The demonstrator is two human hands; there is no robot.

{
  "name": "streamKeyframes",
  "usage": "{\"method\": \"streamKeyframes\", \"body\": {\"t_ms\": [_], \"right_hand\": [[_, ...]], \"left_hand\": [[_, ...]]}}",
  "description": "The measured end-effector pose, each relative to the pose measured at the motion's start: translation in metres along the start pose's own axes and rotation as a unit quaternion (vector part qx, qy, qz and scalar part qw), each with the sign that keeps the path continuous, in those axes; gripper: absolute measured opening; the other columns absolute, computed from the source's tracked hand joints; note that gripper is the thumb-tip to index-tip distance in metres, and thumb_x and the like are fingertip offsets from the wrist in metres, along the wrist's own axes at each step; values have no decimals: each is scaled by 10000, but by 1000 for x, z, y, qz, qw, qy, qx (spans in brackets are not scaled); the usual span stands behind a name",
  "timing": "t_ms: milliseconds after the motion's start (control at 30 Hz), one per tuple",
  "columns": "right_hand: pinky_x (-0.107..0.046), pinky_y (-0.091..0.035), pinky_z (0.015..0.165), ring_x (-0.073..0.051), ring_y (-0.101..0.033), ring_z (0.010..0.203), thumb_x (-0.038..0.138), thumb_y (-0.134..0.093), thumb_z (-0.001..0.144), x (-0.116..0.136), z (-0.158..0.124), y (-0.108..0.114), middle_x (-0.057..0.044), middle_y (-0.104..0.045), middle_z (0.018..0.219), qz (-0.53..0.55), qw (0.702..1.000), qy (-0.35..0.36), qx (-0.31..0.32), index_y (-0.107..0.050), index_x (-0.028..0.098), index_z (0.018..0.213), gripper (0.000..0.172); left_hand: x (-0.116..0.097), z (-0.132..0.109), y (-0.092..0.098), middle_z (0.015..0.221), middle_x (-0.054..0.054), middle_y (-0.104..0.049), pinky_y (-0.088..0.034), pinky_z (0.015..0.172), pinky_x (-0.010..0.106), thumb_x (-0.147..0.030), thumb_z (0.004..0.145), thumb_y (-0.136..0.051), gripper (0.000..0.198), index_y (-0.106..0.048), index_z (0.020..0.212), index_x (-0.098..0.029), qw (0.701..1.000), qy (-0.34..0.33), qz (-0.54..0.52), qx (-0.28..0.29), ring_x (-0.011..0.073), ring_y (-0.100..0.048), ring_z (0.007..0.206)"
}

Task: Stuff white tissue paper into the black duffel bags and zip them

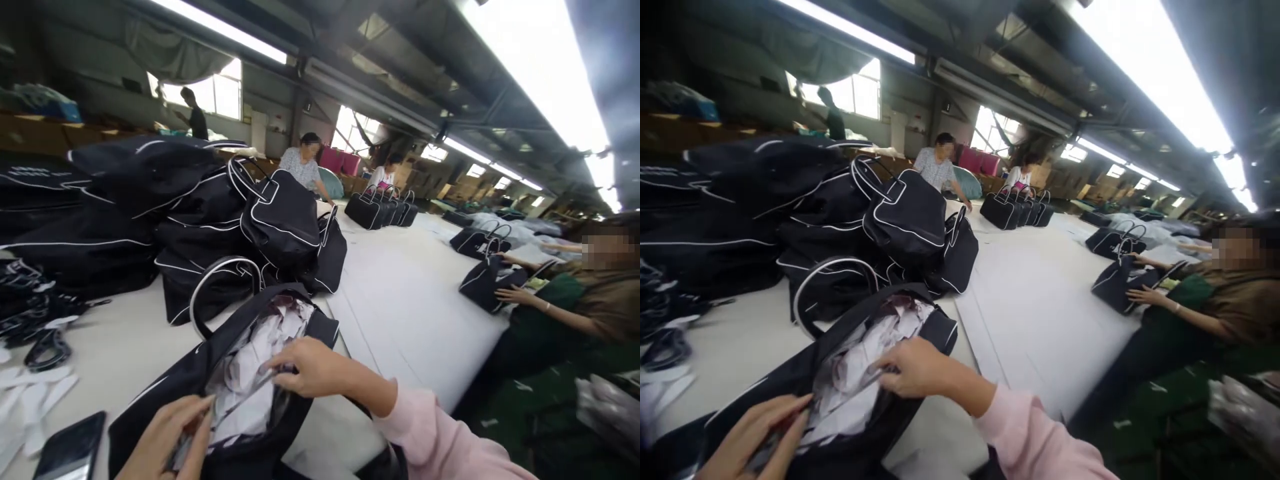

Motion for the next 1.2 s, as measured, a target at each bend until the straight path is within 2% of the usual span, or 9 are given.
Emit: {"method": "streamKeyframes", "body": {"t_ms": [67, 167, 300, 433, 567, 700, 800, 933, 1200], "right_hand": [[-447, -358, 1044, -256, -600, 1133, 338, -630, 867, -20, -18, 14, -87, -696, 1168, -72, 996, -29, -40, -675, 234, 1177, 330], [-493, -358, 1012, -277, -592, 1115, 397, -661, 850, -39, -29, 10, -104, -688, 1136, -128, 989, -38, -56, -649, 214, 1181, 378], [-398, -411, 868, -226, -616, 918, 357, -619, 894, -46, -41, 1, -61, -709, 863, -121, 985, -18, -121, -690, 172, 844, 205], [-319, -435, 895, -157, -623, 910, 257, -597, 915, -74, -81, 21, -24, -713, 890, 102, 950, -11, -295, -701, 185, 820, 158], [-300, -485, 830, -166, -639, 898, 313, -584, 900, -146, -105, 45, -43, -713, 955, 217, 889, -122, -385, -733, 193, 911, 191], [-337, -465, 937, -195, -616, 1023, 306, -608, 861, -212, -64, 48, -87, -691, 1136, 262, 887, -173, -338, -700, 161, 1105, 298], [-350, -479, 904, -198, -622, 951, 288, -618, 852, -240, -17, 39, -114, -698, 1109, 288, 898, -174, -285, -680, 123, 1166, 360], [-263, -490, 786, -136, -607, 804, 182, -589, 848, -254, 20, 27, -65, -712, 969, 330, 911, -144, -200, -696, 134, 1154, 328], [-198, -461, 606, -69, -520, 592, 90, -562, 818, -271, 23, 27, 4, -597, 735, 368, 901, -182, -140, -662, 113, 1037, 241]], "left_hand": [[-12, 25, -26, 1171, 73, -642, -519, 969, 371, -369, 926, -550, 301, -621, 1185, -233, 997, -52, 14, 59, 252, -622, 1073], [-20, 53, -89, 1276, 136, -608, -520, 986, 463, -357, 903, -553, 433, -570, 1287, -158, 979, -95, 60, 171, 319, -562, 1191], [-14, 62, -145, 1196, 178, -656, -543, 966, 475, -187, 817, -567, 439, -594, 1243, -82, 952, -83, 71, 285, 327, -617, 1127], [-10, 59, -127, 1253, 102, -651, -557, 976, 376, -344, 930, -543, 346, -625, 1232, -196, 954, -95, 2, 285, 241, -640, 1140], [-13, 55, -101, 1265, 55, -659, -560, 973, 440, -462, 939, -538, 321, -674, 1163, -278, 962, -151, 17, 229, 263, -622, 1178], [-27, 44, -110, 1260, 72, -668, -557, 970, 485, -459, 929, -558, 367, -650, 1223, -260, 951, -198, 46, 233, 288, -625, 1172], [-32, 37, -115, 1291, 67, -650, -546, 984, 504, -417, 924, -572, 317, -674, 1181, -262, 946, -211, 61, 237, 293, -605, 1205], [-24, 32, -107, 1302, 53, -645, -507, 1034, 470, -353, 938, -557, 258, -700, 1133, -265, 953, -191, 50, 230, 262, -594, 1228], [-10, 37, -101, 1246, 60, -679, -485, 1021, 412, -350, 922, -585, 224, -740, 1051, -251, 962, -105, -9, 250, 256, -605, 1208]]}}
Point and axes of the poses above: each hand's wrist, its own z-axis towards the middle knuckle, its own y-axis out of the back of the hand, x = y × z, the point moved 6 cm from there along z, towards the middle knuckle
